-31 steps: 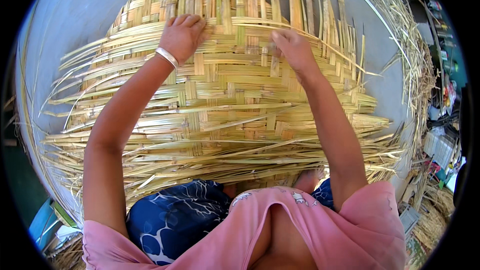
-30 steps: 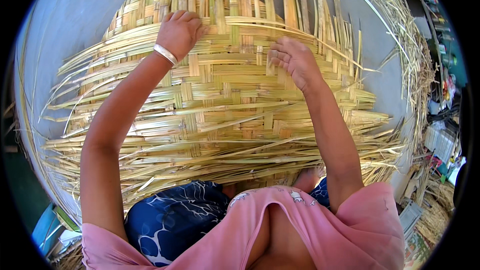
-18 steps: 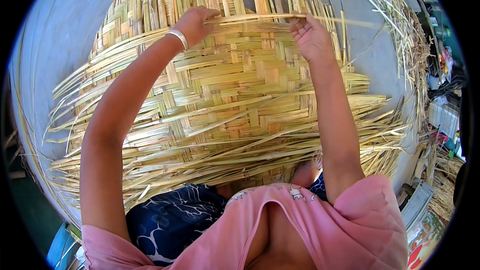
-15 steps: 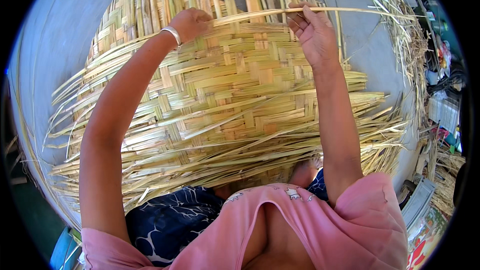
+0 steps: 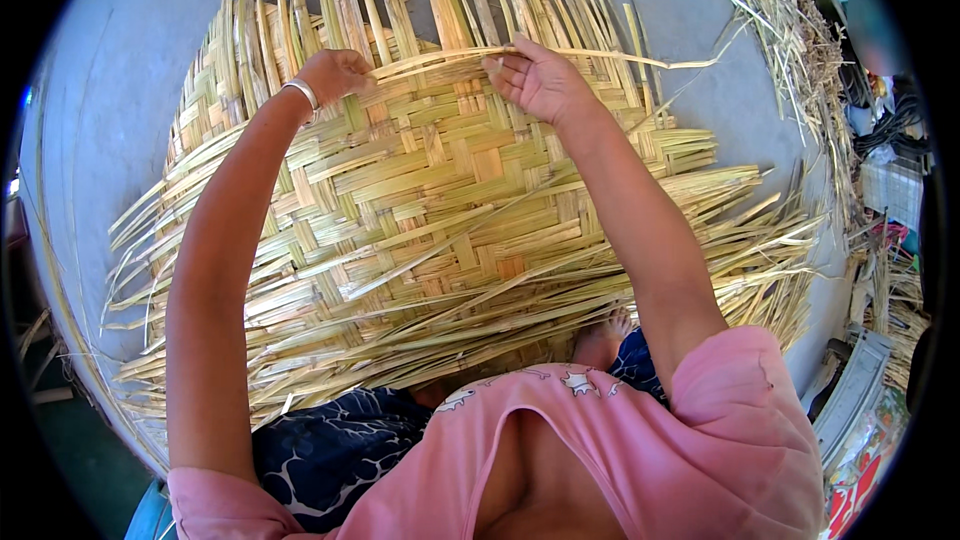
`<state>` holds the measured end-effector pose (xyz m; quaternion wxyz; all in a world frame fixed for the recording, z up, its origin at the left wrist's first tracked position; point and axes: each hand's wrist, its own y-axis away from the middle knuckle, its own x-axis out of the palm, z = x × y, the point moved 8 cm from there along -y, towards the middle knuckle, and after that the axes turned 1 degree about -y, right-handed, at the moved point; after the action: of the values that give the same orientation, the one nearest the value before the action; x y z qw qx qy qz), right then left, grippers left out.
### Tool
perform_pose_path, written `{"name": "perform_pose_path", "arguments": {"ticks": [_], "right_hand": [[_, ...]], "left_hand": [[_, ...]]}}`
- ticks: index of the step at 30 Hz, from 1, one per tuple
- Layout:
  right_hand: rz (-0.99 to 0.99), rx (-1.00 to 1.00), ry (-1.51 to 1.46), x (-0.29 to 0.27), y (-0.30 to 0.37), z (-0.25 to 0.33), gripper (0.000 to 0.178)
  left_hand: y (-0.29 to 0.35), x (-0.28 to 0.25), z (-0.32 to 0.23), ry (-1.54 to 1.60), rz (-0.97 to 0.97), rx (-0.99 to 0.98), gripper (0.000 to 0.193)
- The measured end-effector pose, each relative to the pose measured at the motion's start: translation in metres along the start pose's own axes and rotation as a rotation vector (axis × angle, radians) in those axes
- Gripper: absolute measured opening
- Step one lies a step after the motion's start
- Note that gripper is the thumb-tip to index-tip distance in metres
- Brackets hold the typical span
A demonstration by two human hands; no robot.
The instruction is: The person sits on the floor and weaves a large circular basket using dried palm leaves. They interlace the leaves by hand, periodically adjusting the weave and adding new strands to expand the basket's size.
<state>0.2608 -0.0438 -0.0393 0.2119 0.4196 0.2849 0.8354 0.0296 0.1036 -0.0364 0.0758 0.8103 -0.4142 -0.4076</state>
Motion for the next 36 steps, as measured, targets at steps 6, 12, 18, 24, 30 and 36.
{"name": "perform_pose_path", "arguments": {"ticks": [6,12,18,24,30,36], "right_hand": [[0.027,-0.365,0.302,0.042,0.036,0.012,0.015],[-0.003,-0.762,0.738,0.071,0.066,0.014,0.017],[-0.076,-0.336,0.260,0.018,0.014,0.004,0.028],[-0.175,-0.300,0.295,0.007,-0.007,0.006,0.031],[-0.166,-0.260,0.250,0.004,-0.014,0.001,0.032],[-0.270,-0.476,0.557,0.018,-0.005,0.016,0.029]], "left_hand": [[0.000,0.000,0.009,0.024,0.017,-0.039,0.024],[-0.003,-0.002,0.010,0.043,0.033,-0.020,0.027],[-0.005,-0.003,0.008,-0.011,0.033,-0.040,0.029],[-0.011,0.000,0.016,0.028,0.049,-0.075,0.033],[-0.011,-0.001,0.018,0.016,0.032,-0.074,0.035],[-0.009,-0.001,0.012,0.005,0.008,-0.079,0.033]]}}
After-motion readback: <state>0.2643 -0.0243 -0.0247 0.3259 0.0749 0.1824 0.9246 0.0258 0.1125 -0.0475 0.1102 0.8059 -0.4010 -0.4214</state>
